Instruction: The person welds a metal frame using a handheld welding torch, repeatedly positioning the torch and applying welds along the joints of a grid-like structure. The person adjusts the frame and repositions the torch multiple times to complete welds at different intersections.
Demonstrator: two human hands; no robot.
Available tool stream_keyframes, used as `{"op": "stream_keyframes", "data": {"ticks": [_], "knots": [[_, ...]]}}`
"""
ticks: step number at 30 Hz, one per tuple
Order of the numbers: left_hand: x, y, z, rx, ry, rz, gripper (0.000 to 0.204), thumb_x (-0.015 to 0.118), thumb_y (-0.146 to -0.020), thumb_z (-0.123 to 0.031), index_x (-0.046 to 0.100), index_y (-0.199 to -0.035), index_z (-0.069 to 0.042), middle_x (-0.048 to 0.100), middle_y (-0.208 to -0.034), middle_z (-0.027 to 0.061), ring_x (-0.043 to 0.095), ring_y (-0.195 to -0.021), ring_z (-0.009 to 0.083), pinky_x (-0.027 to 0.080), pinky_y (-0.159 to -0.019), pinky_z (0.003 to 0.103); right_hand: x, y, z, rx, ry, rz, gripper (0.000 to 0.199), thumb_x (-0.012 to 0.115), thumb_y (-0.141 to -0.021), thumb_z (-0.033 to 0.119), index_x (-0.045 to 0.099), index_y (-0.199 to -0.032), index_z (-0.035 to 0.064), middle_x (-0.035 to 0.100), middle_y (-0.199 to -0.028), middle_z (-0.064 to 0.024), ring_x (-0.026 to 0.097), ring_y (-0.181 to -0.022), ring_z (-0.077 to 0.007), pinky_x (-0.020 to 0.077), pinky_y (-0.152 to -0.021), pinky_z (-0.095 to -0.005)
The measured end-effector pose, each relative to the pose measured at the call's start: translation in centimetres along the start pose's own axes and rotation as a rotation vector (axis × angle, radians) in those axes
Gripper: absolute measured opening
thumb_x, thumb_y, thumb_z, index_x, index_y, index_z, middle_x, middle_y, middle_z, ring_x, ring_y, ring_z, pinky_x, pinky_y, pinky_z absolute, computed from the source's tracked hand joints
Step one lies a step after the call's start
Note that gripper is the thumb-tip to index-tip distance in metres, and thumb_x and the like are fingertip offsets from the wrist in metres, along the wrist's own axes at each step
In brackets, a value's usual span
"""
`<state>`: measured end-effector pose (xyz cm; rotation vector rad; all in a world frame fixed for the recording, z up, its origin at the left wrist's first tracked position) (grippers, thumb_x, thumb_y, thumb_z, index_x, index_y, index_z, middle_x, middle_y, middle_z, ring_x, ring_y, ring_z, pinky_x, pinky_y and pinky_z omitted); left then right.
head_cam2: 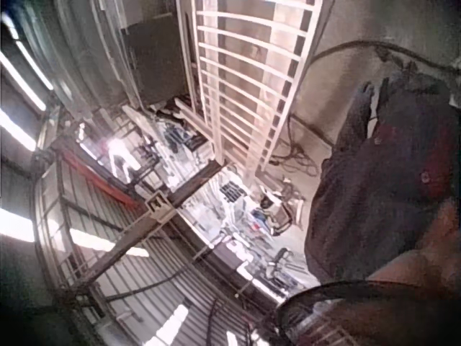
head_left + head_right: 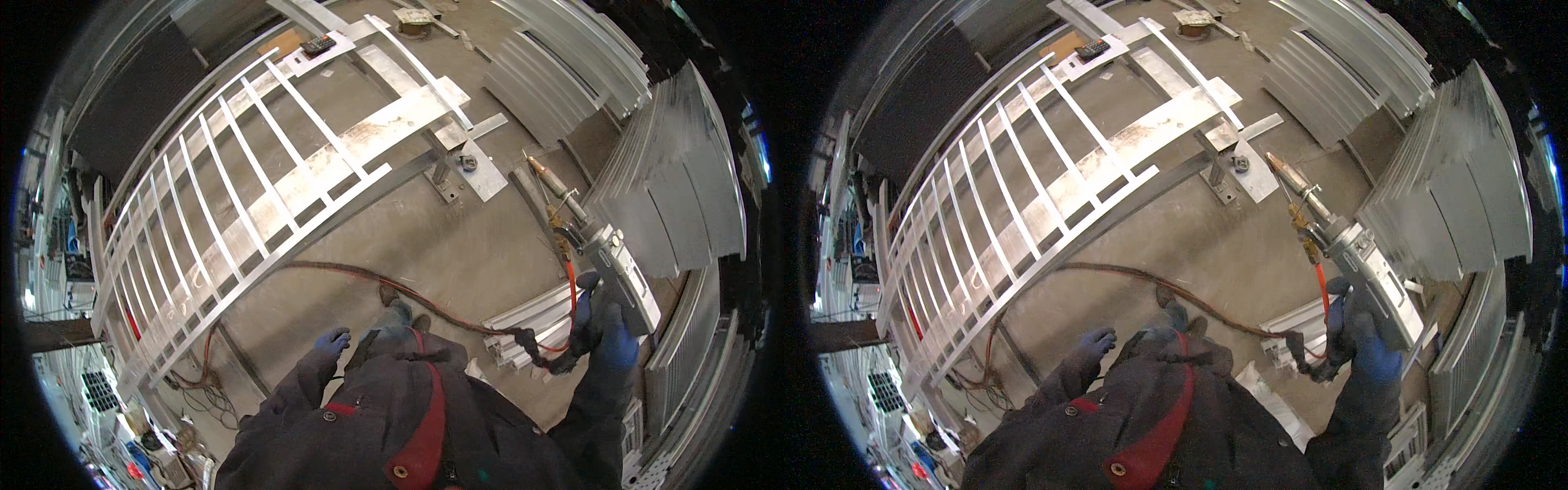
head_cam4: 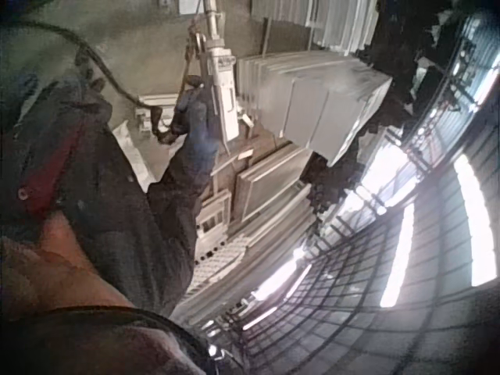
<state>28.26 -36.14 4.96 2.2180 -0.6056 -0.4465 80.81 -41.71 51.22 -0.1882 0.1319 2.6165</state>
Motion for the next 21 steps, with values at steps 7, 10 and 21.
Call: {"op": "stream_keyframes", "data": {"ticks": [7,10,21], "knots": [[-0.5,-4.4,-1.1,-0.079,0.256,-0.032,0.039,0.067,-0.103,-0.026,0.065,-0.134,-0.004,0.074,-0.109,0.0049,0.067,-0.091,0.0161,0.051,-0.076,0.032,0.8,-9.4,1.7,-0.103,0.025,0.013,0.060,0.074,-0.097,0.044,0.060,-0.137,0.0010,0.071,-0.111,-0.0180,0.064,-0.075,-0.0166,0.0501,-0.059,-0.0291],[-1.8,-6.4,-3.3,-0.036,0.278,-0.053,0.039,0.065,-0.103,-0.028,0.064,-0.135,-0.005,0.072,-0.113,0.0041,0.067,-0.093,0.0159,0.051,-0.075,0.032,0.9,-13.4,2.5,-0.020,-0.039,0.119,0.064,0.073,-0.097,0.046,0.057,-0.141,0.0033,0.069,-0.117,-0.0190,0.064,-0.077,-0.0171,0.0506,-0.059,-0.0292],[-0.6,-10.9,-5.3,-0.031,0.534,-0.296,0.034,0.064,-0.105,-0.024,0.064,-0.135,-0.009,0.073,-0.112,0.0051,0.069,-0.090,0.0154,0.052,-0.074,0.031,7.9,-29.2,-1.8,0.177,0.109,0.510,0.044,0.069,-0.101,0.038,0.066,-0.126,0.0012,0.069,-0.090,-0.0045,0.065,-0.073,-0.0137,0.0530,-0.065,-0.0282]]}}
Point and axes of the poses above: each hand's wrist, its own y-axis away from the middle knuckle, its own x-axis out of the palm, z = x × y, the point moved 5 cm from there along -y, towards the middle knuckle
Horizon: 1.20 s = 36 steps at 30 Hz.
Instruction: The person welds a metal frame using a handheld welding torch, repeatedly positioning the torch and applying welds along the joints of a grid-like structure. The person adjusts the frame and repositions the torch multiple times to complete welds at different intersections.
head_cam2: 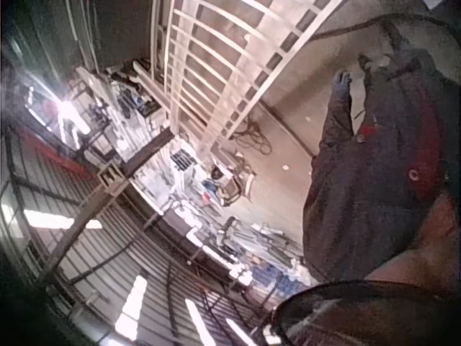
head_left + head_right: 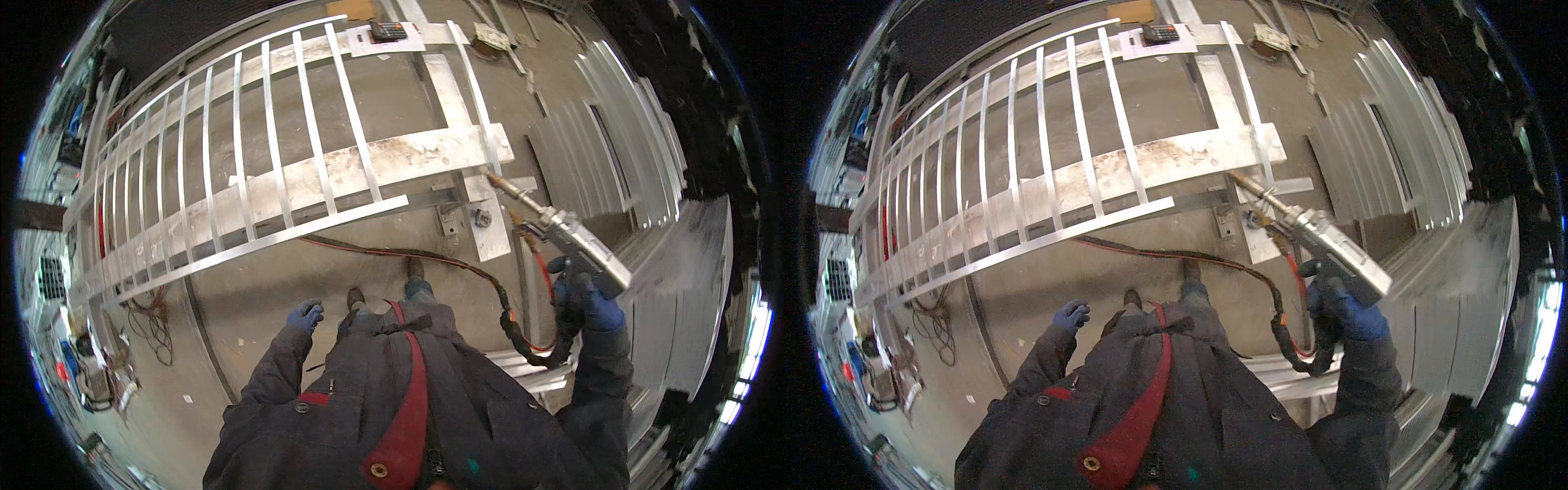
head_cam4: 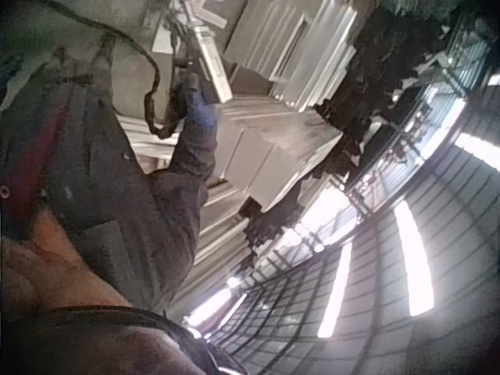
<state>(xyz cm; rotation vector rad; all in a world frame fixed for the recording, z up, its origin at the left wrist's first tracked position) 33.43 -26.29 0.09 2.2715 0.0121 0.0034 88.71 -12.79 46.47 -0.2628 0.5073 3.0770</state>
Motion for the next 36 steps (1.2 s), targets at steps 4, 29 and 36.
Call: {"op": "stream_keyframes", "data": {"ticks": [4,29,36], "knots": [[4.7,0.7,0.0,0.019,0.094,-0.101,0.036,0.066,-0.104,-0.025,0.064,-0.135,-0.007,0.074,-0.113,0.0068,0.070,-0.091,0.0170,0.053,-0.075,0.033,-1.3,-6.6,-1.0,0.063,0.098,0.149,0.040,0.071,-0.100,0.027,0.065,-0.129,0.0003,0.069,-0.091,-0.0049,0.064,-0.076,-0.0129,0.0538,-0.067,-0.0282],[15.4,-0.6,-4.8,-0.064,0.205,-0.242,0.043,0.063,-0.105,-0.031,0.061,-0.141,-0.006,0.072,-0.122,0.0088,0.069,-0.105,0.0199,0.054,-0.086,0.036,-1.8,-25.0,-4.1,-0.178,0.245,0.575,0.054,0.069,-0.103,0.025,0.052,-0.148,0.0001,0.068,-0.112,-0.0085,0.067,-0.092,-0.0174,0.0549,-0.082,-0.0323],[15.6,-3.7,-9.3,-0.054,0.210,-0.231,0.045,0.064,-0.104,-0.036,0.063,-0.140,-0.009,0.072,-0.125,0.0077,0.068,-0.112,0.0190,0.054,-0.084,0.033,-4.9,-31.2,1.2,0.157,0.481,0.369,0.040,0.066,-0.105,0.035,0.064,-0.131,0.0043,0.064,-0.089,-0.0018,0.059,-0.075,-0.0122,0.0481,-0.066,-0.0296]]}}
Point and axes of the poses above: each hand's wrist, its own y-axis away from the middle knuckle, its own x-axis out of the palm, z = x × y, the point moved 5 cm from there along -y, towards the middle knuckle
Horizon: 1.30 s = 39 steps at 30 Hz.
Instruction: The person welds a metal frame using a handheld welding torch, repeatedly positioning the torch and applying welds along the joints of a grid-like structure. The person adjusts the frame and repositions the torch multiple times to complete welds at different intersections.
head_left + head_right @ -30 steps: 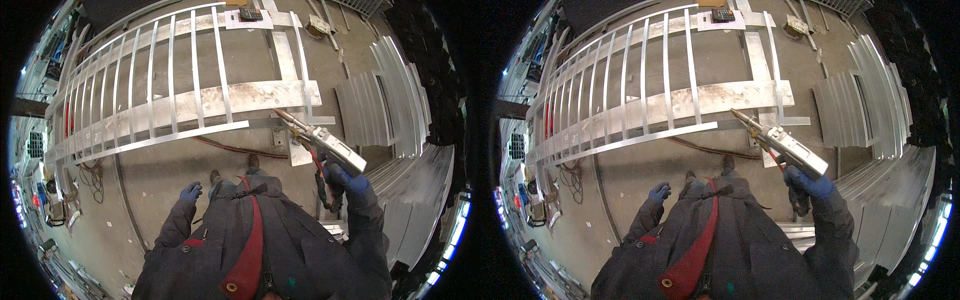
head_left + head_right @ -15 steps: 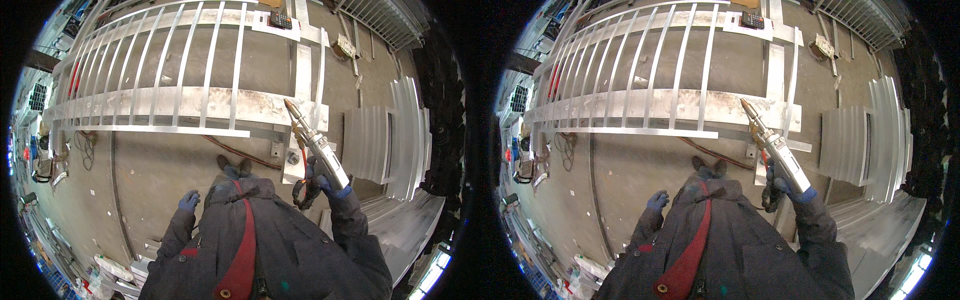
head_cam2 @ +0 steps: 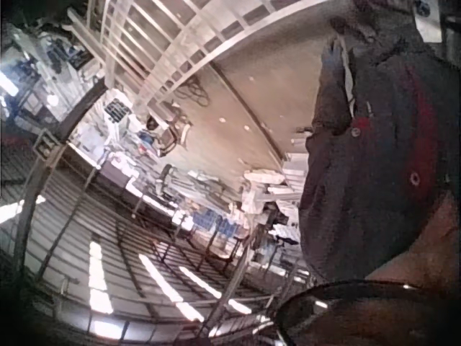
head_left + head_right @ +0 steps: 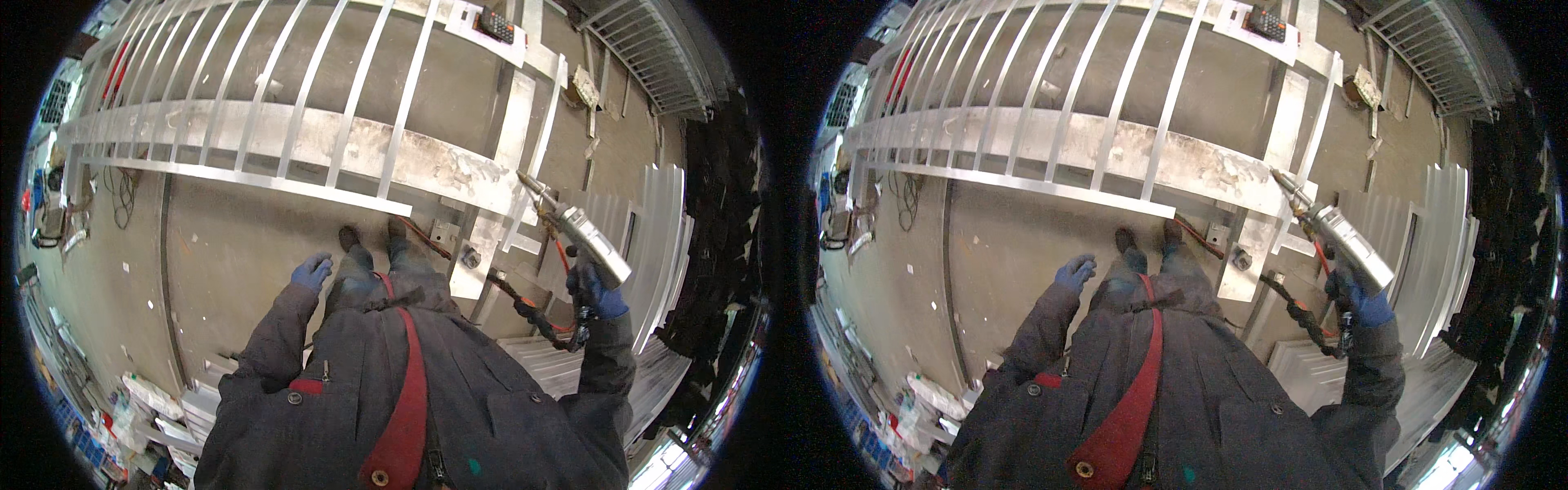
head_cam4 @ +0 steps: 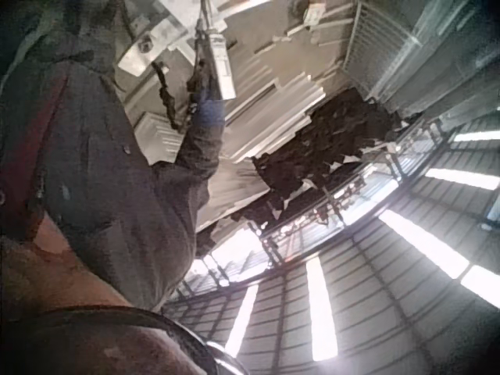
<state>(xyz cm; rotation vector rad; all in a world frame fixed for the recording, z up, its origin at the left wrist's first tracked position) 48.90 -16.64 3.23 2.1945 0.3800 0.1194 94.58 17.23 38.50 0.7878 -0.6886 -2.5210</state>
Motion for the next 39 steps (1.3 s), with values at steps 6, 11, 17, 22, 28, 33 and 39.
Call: {"op": "stream_keyframes", "data": {"ticks": [6,11,17,22,28,33,39], "knots": [[6.3,-3.7,-2.4,0.166,0.012,-0.022,0.039,0.063,-0.106,-0.027,0.063,-0.136,-0.003,0.070,-0.127,0.0105,0.065,-0.113,0.0189,0.051,-0.101,0.033,3.8,-9.6,3.2,0.040,0.102,0.272,0.036,0.063,-0.105,0.037,0.066,-0.118,0.0043,0.060,-0.074,-0.0006,0.057,-0.063,-0.0119,0.0429,-0.055,-0.0290],[10.2,-3.4,-3.1,0.145,0.026,-0.078,0.041,0.062,-0.107,-0.029,0.063,-0.137,-0.002,0.070,-0.127,0.0094,0.065,-0.115,0.0179,0.050,-0.101,0.032,10.5,-17.2,3.4,0.188,0.221,0.577,0.036,0.065,-0.104,0.036,0.068,-0.118,0.0030,0.067,-0.089,-0.0051,0.061,-0.070,-0.0116,0.0521,-0.061,-0.0291],[11.0,-5.5,-1.9,-0.035,0.274,-0.158,0.043,0.062,-0.107,-0.033,0.063,-0.138,-0.002,0.070,-0.127,0.0095,0.065,-0.113,0.0167,0.052,-0.096,0.031,16.6,-23.4,3.3,0.092,0.257,0.776,0.041,0.069,-0.102,0.033,0.064,-0.129,0.0026,0.064,-0.084,-0.0030,0.061,-0.071,-0.0098,0.0503,-0.059,-0.0278],[11.0,-10.3,-2.2,-0.137,0.600,-0.196,0.050,0.060,-0.108,-0.038,0.058,-0.143,-0.002,0.066,-0.134,0.0117,0.066,-0.113,0.0173,0.053,-0.096,0.031,20.4,-25.9,2.8,0.133,0.253,0.837,0.049,0.070,-0.101,0.031,0.058,-0.140,0.0030,0.062,-0.079,-0.0005,0.057,-0.064,-0.0090,0.0481,-0.055,-0.0269],[10.3,-14.3,-4.5,0.029,0.565,-0.353,0.054,0.060,-0.107,-0.043,0.056,-0.141,-0.001,0.067,-0.120,0.0108,0.068,-0.109,0.0195,0.056,-0.091,0.035,22.9,-28.4,1.8,0.280,0.368,0.887,0.051,0.071,-0.101,0.029,0.057,-0.143,0.0039,0.065,-0.087,-0.0017,0.060,-0.069,-0.0089,0.0492,-0.057,-0.0253],[10.2,-16.0,-3.8,0.044,0.757,-0.275,0.051,0.061,-0.107,-0.042,0.060,-0.136,0.000,0.068,-0.119,0.0112,0.067,-0.108,0.0185,0.055,-0.092,0.033,24.2,-29.5,0.1,0.253,0.306,0.903,0.048,0.071,-0.101,0.023,0.058,-0.142,0.0037,0.067,-0.086,-0.0017,0.062,-0.070,-0.0095,0.0507,-0.060,-0.0253],[9.5,-16.4,-3.7,0.044,0.662,-0.338,0.053,0.064,-0.106,-0.038,0.060,-0.139,0.004,0.068,-0.127,0.0105,0.063,-0.112,0.0164,0.053,-0.097,0.030,24.3,-30.4,-0.7,0.298,0.404,0.941,0.045,0.062,-0.103,0.018,0.055,-0.144,0.0035,0.071,-0.112,-0.0078,0.063,-0.075,-0.0108,0.0534,-0.065,-0.0260]]}}
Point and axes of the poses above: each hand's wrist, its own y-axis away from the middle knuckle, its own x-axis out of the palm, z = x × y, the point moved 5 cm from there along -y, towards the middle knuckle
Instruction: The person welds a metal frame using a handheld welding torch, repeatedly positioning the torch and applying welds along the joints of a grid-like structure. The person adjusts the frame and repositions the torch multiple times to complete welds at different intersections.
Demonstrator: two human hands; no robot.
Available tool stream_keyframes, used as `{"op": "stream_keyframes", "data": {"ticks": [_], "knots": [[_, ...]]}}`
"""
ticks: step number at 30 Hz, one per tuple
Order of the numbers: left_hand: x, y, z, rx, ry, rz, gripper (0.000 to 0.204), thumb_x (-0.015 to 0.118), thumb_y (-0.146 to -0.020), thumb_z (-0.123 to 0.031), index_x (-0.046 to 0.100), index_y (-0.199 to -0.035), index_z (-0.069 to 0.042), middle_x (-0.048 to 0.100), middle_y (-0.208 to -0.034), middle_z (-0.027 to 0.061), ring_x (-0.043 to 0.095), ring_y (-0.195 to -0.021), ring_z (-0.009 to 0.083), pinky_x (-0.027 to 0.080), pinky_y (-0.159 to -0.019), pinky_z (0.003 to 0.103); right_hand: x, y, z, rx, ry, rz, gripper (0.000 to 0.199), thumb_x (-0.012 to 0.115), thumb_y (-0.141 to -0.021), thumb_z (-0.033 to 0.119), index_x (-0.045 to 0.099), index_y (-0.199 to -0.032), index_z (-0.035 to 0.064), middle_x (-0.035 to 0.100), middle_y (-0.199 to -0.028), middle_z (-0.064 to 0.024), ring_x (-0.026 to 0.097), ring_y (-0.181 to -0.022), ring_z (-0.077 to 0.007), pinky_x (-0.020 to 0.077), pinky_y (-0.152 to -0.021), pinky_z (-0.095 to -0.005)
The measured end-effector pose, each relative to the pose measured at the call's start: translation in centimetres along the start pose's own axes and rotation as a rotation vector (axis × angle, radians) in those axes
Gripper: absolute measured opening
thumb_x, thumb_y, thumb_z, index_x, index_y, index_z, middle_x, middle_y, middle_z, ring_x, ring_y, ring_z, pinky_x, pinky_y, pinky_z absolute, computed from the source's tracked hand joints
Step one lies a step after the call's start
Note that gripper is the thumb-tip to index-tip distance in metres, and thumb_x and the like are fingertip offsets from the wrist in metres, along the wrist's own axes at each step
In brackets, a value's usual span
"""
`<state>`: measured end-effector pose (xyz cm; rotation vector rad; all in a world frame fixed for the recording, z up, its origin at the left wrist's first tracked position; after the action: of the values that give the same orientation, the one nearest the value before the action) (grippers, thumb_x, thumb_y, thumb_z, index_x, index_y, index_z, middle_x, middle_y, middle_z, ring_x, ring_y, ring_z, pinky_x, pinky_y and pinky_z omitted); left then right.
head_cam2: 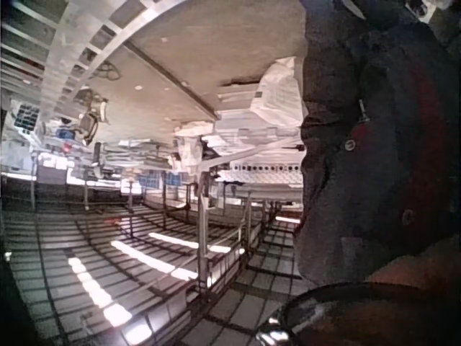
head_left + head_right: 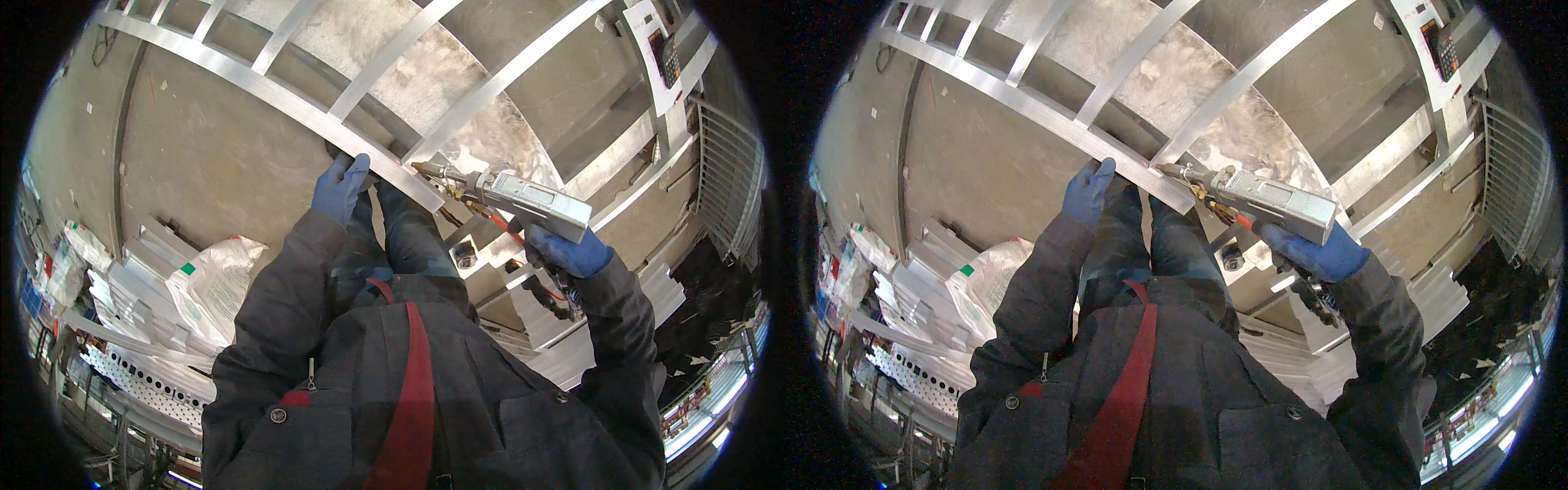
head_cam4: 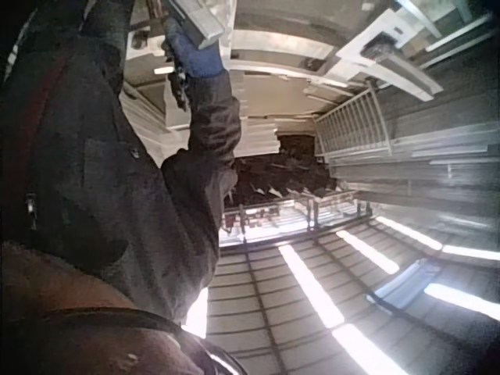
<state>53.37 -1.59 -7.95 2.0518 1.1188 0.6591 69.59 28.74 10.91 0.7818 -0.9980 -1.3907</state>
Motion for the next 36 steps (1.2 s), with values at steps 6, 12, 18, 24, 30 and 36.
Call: {"op": "stream_keyframes", "data": {"ticks": [6,12,18,24,30,36], "knots": [[0.3,0.1,-0.7,0.027,0.010,0.012,0.058,0.067,-0.105,-0.037,0.056,-0.144,0.005,0.065,-0.132,0.0108,0.063,-0.114,0.0168,0.055,-0.095,0.031,-0.3,-0.9,-0.4,0.000,0.087,0.041,0.048,0.062,-0.103,0.015,0.052,-0.148,0.0036,0.071,-0.116,-0.0094,0.064,-0.079,-0.0121,0.0551,-0.069,-0.0271],[0.0,-0.3,-0.1,-0.061,0.071,0.044,0.059,0.068,-0.104,-0.038,0.057,-0.143,0.005,0.065,-0.131,0.0108,0.064,-0.111,0.0175,0.057,-0.093,0.031,-0.3,-1.1,-0.3,-0.049,0.019,0.042,0.049,0.068,-0.101,0.019,0.055,-0.145,0.0030,0.071,-0.112,-0.0085,0.064,-0.081,-0.0121,0.0557,-0.072,-0.0284],[0.1,0.0,-0.3,-0.098,0.078,0.017,0.057,0.069,-0.103,-0.039,0.060,-0.141,0.002,0.067,-0.126,0.0087,0.064,-0.106,0.0141,0.056,-0.092,0.029,-0.4,-1.5,-0.3,-0.030,-0.022,0.018,0.049,0.075,-0.098,0.022,0.060,-0.141,0.0026,0.071,-0.100,-0.0060,0.064,-0.078,-0.0110,0.0556,-0.069,-0.0281],[0.1,0.4,-0.8,-0.148,0.035,-0.007,0.055,0.071,-0.102,-0.039,0.063,-0.138,0.002,0.068,-0.120,0.0064,0.061,-0.103,0.0129,0.053,-0.089,0.027,-0.7,-1.7,-0.5,-0.052,-0.003,0.011,0.052,0.076,-0.098,0.021,0.060,-0.143,0.0024,0.071,-0.103,-0.0083,0.065,-0.078,-0.0122,0.0566,-0.069,-0.0288],[-0.1,0.0,-0.6,-0.031,-0.007,-0.007,0.055,0.072,-0.102,-0.037,0.063,-0.139,0.002,0.068,-0.115,0.0029,0.059,-0.101,0.0104,0.051,-0.086,0.025,-0.9,-2.1,-0.9,-0.052,0.020,0.004,0.050,0.074,-0.098,0.019,0.059,-0.144,0.0028,0.071,-0.105,-0.0097,0.065,-0.079,-0.0129,0.0572,-0.071,-0.0287],[-0.1,-0.4,0.4,-0.104,0.041,0.006,0.051,0.067,-0.105,-0.030,0.059,-0.143,0.002,0.065,-0.124,0.0044,0.061,-0.108,0.0103,0.052,-0.087,0.025,-1.2,-2.3,-0.9,-0.034,-0.018,0.087,0.050,0.075,-0.097,0.018,0.061,-0.143,0.0038,0.072,-0.104,-0.0069,0.066,-0.079,-0.0117,0.0576,-0.070,-0.0269]]}}
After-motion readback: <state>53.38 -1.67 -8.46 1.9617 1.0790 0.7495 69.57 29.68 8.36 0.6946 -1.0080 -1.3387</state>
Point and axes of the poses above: each hand's wrist, its own y-axis away from the middle knuckle, its own x-axis out of the palm, z = x × y, the point moved 5 cm from there along -y, towards the middle knuckle
